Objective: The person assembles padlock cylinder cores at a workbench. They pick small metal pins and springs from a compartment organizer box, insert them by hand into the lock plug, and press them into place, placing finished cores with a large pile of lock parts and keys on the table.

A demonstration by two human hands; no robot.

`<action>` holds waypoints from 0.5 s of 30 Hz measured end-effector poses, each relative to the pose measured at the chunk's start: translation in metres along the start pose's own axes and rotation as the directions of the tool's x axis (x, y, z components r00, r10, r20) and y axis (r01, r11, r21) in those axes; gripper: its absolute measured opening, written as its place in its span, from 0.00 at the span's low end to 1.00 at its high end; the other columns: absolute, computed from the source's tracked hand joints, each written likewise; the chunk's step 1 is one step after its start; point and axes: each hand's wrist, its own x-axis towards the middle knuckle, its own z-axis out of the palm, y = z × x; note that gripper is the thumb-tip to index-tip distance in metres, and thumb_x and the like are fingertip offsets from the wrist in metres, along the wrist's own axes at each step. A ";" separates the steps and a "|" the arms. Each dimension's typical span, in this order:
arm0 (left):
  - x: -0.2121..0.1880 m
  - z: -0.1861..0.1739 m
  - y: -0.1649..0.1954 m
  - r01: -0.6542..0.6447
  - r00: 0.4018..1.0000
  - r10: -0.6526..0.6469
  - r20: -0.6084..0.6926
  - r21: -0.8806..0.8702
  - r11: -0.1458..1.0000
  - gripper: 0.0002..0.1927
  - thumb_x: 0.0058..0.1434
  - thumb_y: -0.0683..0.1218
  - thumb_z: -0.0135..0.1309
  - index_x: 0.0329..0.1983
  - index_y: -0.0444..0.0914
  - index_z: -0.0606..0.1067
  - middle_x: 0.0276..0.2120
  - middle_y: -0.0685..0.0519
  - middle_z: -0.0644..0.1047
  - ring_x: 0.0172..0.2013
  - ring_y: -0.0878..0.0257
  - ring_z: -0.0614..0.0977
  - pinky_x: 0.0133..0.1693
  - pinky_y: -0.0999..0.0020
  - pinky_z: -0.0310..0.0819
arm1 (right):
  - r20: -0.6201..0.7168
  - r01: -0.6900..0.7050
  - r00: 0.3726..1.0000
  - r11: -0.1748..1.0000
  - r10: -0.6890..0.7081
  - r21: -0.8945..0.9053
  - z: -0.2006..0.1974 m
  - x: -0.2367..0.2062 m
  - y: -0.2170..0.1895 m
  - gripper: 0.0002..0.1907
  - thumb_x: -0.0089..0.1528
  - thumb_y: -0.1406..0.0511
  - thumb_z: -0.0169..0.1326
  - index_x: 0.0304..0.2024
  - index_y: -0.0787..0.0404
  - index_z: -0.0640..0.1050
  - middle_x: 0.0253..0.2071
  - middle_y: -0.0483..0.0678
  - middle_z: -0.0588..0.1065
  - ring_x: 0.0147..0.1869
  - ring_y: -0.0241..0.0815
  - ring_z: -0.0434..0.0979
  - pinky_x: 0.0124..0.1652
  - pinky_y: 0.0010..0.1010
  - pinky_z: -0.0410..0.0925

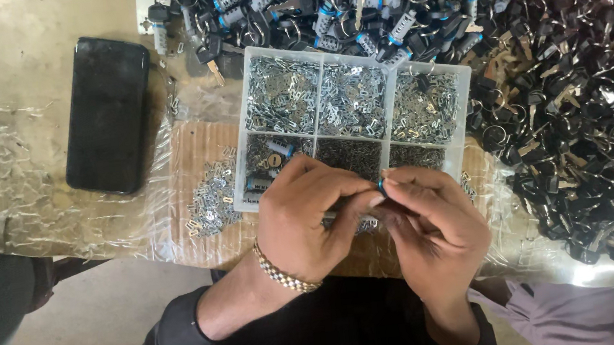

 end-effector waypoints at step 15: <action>0.000 -0.002 -0.001 -0.011 0.999 0.012 0.053 -0.015 1.000 0.06 0.61 0.39 0.65 0.37 0.38 0.79 0.35 0.54 0.82 0.35 0.58 0.83 0.43 0.63 0.74 | 0.015 -0.040 0.999 0.991 0.039 0.127 -0.001 -0.001 0.005 0.19 0.60 0.85 0.58 0.52 0.72 0.78 0.57 0.58 0.75 0.56 0.42 0.81 0.52 0.26 0.79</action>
